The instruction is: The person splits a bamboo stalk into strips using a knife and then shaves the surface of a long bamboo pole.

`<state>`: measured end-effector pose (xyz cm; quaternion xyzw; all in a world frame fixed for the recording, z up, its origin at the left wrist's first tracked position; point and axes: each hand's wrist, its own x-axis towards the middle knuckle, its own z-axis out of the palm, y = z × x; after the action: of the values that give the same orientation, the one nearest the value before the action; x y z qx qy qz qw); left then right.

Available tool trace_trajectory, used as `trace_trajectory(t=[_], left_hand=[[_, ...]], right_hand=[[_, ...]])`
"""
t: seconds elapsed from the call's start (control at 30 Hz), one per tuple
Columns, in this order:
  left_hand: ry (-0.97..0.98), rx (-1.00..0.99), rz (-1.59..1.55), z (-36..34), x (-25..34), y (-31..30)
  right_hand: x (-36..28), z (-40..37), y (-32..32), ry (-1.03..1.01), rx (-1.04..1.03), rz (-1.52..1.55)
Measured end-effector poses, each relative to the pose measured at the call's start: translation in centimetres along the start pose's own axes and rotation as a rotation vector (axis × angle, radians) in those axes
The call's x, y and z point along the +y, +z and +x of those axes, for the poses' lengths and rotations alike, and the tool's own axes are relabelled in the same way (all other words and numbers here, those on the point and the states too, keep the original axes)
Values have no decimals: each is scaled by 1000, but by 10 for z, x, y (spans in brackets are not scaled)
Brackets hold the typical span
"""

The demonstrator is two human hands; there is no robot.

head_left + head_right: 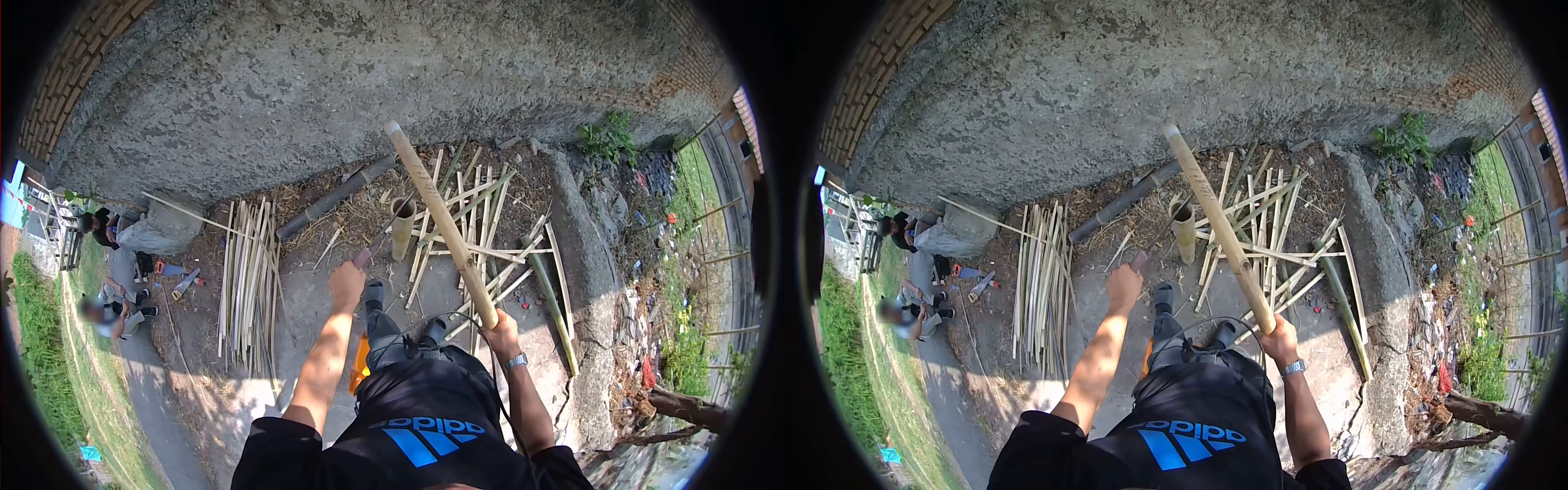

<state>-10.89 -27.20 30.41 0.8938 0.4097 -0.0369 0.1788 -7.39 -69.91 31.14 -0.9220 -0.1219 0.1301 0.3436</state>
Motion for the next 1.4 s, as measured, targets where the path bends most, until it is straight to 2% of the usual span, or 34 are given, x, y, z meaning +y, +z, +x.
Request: trace_trajectory(t=[0.07,0.1,0.13,0.17,0.2,0.23,0.27,0.3,0.33,0.43,0.5,0.53,0.6,0.63,0.67,0.73,0.9,0.97,1.1,1.27,1.4], left_hand=[[23,4,-14,-3,-3,2],[25,2,3,0,-2,-1],[24,-14,22,-3,-4,0],[21,-43,36,-6,-5,-1],[28,-30,44,-4,-2,-5],[33,-17,50,-7,-4,-4],[36,-27,50,-8,-6,-1],[40,-19,46,-11,-12,2],[48,-3,41,-10,-14,4],[59,-38,40,-16,-21,1],[71,-48,71,-22,-29,5],[71,-38,74,-21,-28,4],[74,-53,73,-28,-29,-1],[61,-63,62,-28,-26,-3],[58,-46,37,-23,-26,0],[53,-71,54,-26,-35,6],[26,-58,-3,-23,-45,7],[90,-52,39,-19,-51,13],[91,-110,16,-18,-53,2],[140,-129,-158,-18,-45,2],[14,-246,-132,-28,-19,-21]], right_hand=[[-25,3,-14,109,-53,126],[-24,7,-11,121,-39,19],[-31,12,-10,138,-22,123],[-63,21,-24,162,-40,72],[-69,34,-20,121,-34,80],[-76,49,-14,94,4,190],[-76,71,-4,153,-114,353],[-97,89,-6,222,-152,373],[-114,108,-4,173,-153,442],[-124,173,36,36,-1,467],[-140,200,60,106,127,330],[-149,210,73,66,170,380],[-177,210,81,270,175,394],[-167,223,108,208,233,485],[-169,229,121,211,261,411],[-192,226,116,352,185,581],[-205,226,123,354,211,611],[-198,232,137,370,256,665],[-209,224,131,392,205,665],[-210,224,139,416,200,636],[-209,218,139,436,155,651]])
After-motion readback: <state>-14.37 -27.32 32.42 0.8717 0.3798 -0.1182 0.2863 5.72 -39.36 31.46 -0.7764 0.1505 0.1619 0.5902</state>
